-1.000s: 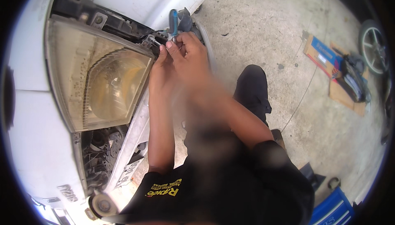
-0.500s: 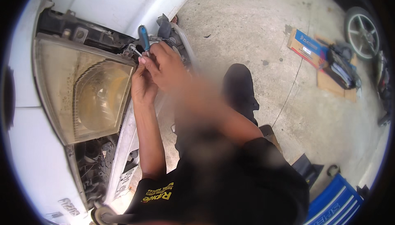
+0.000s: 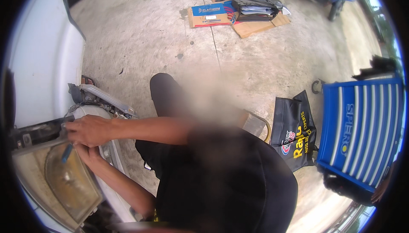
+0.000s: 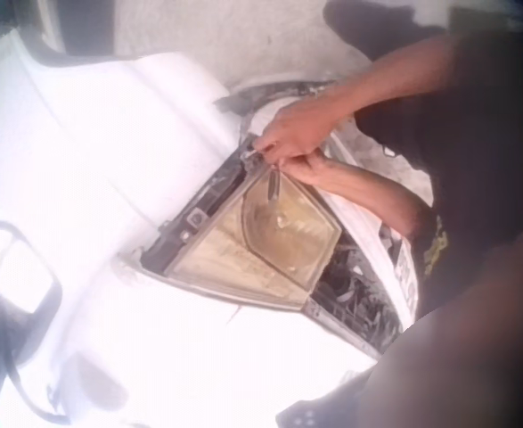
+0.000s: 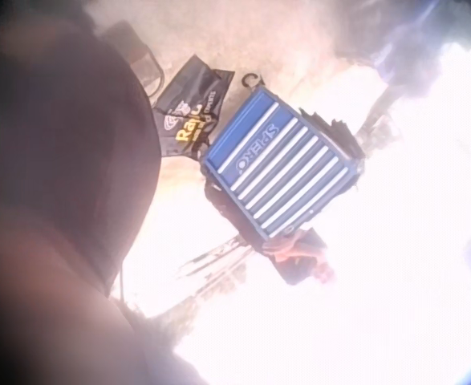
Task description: The person installs a headlight assembly onto the front of a white car. They position the unit, then use a socket wrench to tighten multiple bolts securing the headlight to the vehicle frame.
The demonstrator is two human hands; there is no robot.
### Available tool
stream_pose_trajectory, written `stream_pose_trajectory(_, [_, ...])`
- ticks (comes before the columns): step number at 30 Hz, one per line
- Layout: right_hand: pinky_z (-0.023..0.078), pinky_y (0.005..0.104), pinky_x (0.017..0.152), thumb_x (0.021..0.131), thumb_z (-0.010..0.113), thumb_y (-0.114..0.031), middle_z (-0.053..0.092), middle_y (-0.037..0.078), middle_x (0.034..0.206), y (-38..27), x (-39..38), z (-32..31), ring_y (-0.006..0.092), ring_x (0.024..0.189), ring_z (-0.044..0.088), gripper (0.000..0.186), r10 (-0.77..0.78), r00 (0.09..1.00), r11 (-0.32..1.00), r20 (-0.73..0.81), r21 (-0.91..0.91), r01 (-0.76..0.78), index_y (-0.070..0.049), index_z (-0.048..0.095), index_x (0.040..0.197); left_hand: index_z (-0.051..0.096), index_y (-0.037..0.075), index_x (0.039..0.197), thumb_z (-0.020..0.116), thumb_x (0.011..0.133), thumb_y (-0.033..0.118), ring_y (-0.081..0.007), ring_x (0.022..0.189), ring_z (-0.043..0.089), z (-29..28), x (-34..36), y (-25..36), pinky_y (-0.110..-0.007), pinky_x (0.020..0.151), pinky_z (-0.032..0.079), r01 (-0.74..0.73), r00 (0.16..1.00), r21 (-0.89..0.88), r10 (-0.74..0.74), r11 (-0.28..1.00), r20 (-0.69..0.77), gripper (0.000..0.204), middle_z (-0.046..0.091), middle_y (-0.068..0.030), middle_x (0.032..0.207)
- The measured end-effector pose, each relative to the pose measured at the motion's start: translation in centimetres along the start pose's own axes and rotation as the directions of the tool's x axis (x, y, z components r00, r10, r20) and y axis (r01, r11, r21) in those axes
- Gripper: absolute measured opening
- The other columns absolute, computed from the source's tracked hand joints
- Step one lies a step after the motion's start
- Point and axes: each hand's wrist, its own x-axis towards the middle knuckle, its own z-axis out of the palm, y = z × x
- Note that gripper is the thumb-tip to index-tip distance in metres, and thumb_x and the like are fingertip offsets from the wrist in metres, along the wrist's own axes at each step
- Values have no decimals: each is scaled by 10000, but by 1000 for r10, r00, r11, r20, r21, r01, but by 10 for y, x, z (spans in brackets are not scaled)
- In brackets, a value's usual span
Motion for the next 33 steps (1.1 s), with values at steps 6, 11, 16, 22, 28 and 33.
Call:
stream_pose_trajectory(6, [563,463,700,999,716,-194,595,162,1021,-11,15,-11,378,813,670,220,714,700,580,8,553,-598,0,637,1066,574,31,1448,550,1165,328,-191,1250,657,-7,10,1,-403,1084,551,110,984,-82,-97,991,150,411,660,-105,1387])
stream_pose_trajectory(11, [561,452,686,993,716,-171,599,181,1064,-15,9,-5,362,807,675,222,-15,1000,999,7,-48,15,14,615,1065,623,41,1381,578,1154,325,-177,1257,659,-4,2,5,-339,1093,523,207,978,-254,-209,945,18,366,689,-74,1313])
stream_pose_trajectory(16, [523,355,536,1082,641,-167,725,137,879,-13,15,-7,163,624,668,208,853,522,362,14,704,-611,21,560,1116,615,54,1432,576,1153,338,-188,1309,638,23,-6,1,-351,1089,513,156,979,-127,-136,980,151,399,679,-81,1399])
stream_pose_trajectory(22, [547,394,645,1034,711,-151,643,145,1043,-31,25,-22,300,804,707,201,46,996,989,77,-143,-34,1,636,1143,682,47,1326,638,1122,261,-183,1072,719,41,-18,-7,-341,929,599,31,985,-301,-81,953,-155,299,739,-57,1239])
stream_pose_trajectory(28, [540,361,618,1030,710,-114,666,119,1034,-32,23,-9,258,736,692,139,885,446,244,133,683,-688,-8,646,1094,700,49,1242,644,1126,276,-151,966,706,66,-24,-6,-298,759,568,65,965,-289,-134,955,-225,261,741,-49,1169])
stream_pose_trajectory(33, [463,276,531,1056,716,-129,693,76,1067,-28,16,-11,69,648,626,139,44,998,995,52,-87,-39,-19,633,1043,714,54,1207,659,1119,270,-144,963,695,61,-27,5,-315,831,574,77,973,-246,-127,966,-192,240,733,-39,1098])
